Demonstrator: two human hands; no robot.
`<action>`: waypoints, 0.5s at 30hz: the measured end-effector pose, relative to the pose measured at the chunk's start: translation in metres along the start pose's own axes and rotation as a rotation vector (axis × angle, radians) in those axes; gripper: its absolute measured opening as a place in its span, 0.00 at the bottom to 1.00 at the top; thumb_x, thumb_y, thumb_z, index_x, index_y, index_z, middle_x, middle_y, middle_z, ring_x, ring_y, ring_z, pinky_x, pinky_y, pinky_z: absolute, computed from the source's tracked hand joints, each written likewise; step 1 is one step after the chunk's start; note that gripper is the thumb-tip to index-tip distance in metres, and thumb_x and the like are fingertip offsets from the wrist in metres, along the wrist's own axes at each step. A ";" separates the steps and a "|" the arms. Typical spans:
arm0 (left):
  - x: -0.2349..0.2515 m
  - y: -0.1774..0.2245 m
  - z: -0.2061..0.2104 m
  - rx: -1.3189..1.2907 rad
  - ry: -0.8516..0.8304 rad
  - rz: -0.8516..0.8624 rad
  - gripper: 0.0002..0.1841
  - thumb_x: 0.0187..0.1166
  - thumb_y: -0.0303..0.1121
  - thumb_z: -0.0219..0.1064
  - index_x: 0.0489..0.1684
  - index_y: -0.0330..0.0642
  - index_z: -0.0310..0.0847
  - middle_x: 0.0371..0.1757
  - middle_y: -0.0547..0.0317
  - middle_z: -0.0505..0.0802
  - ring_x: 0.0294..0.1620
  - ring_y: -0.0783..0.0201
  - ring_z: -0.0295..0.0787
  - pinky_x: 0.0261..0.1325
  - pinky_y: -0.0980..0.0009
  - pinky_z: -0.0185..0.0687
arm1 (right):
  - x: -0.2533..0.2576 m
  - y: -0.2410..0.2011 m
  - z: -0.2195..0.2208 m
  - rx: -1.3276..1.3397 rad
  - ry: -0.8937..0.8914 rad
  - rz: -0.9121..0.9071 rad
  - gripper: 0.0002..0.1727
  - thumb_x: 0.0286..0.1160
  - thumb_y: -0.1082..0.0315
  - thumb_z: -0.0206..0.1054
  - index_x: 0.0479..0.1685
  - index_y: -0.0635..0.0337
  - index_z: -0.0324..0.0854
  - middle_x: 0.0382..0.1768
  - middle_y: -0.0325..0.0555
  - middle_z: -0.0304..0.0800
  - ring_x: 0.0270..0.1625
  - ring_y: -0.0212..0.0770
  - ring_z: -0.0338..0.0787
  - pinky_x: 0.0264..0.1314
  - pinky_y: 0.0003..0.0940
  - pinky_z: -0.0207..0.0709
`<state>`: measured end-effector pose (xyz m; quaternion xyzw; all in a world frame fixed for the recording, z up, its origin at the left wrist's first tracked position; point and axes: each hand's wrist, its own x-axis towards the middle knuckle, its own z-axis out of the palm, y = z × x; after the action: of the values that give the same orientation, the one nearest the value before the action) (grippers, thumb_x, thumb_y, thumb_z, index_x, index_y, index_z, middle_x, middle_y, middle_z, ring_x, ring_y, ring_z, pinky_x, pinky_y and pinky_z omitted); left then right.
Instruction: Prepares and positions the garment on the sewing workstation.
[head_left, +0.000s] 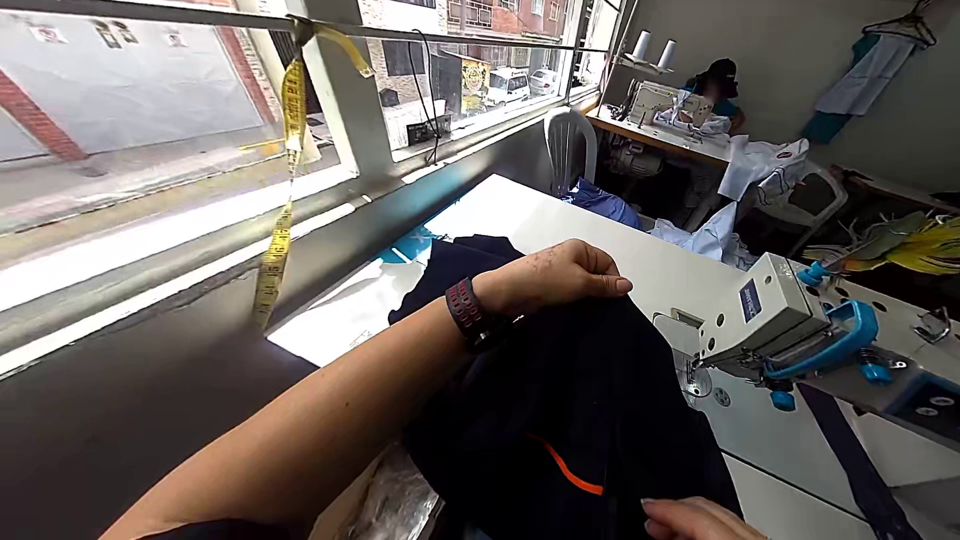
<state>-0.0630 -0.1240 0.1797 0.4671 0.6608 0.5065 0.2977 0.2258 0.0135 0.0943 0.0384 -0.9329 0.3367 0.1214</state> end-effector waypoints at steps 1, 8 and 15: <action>-0.001 0.000 0.002 0.024 -0.006 -0.011 0.15 0.88 0.32 0.62 0.27 0.38 0.81 0.18 0.65 0.83 0.18 0.78 0.77 0.23 0.82 0.71 | 0.006 -0.001 -0.012 0.003 0.138 -0.063 0.11 0.77 0.65 0.72 0.44 0.65 0.93 0.37 0.50 0.96 0.43 0.39 0.94 0.52 0.34 0.87; 0.000 0.002 0.011 -0.002 0.007 -0.085 0.16 0.90 0.33 0.58 0.28 0.38 0.80 0.19 0.64 0.84 0.19 0.77 0.79 0.24 0.82 0.75 | 0.055 0.007 -0.005 -0.187 0.453 -0.333 0.07 0.79 0.63 0.67 0.44 0.48 0.91 0.46 0.39 0.88 0.56 0.30 0.84 0.61 0.20 0.76; 0.028 -0.049 0.011 0.192 0.048 -0.211 0.17 0.90 0.36 0.59 0.28 0.36 0.79 0.20 0.64 0.78 0.21 0.75 0.72 0.29 0.77 0.68 | 0.111 0.070 0.067 -0.450 0.285 -0.300 0.04 0.63 0.73 0.70 0.25 0.62 0.89 0.30 0.51 0.87 0.35 0.51 0.91 0.33 0.43 0.86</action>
<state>-0.0797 -0.0961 0.1323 0.4092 0.7586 0.4178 0.2872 0.0942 0.0257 0.0294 0.1003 -0.9415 0.1021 0.3051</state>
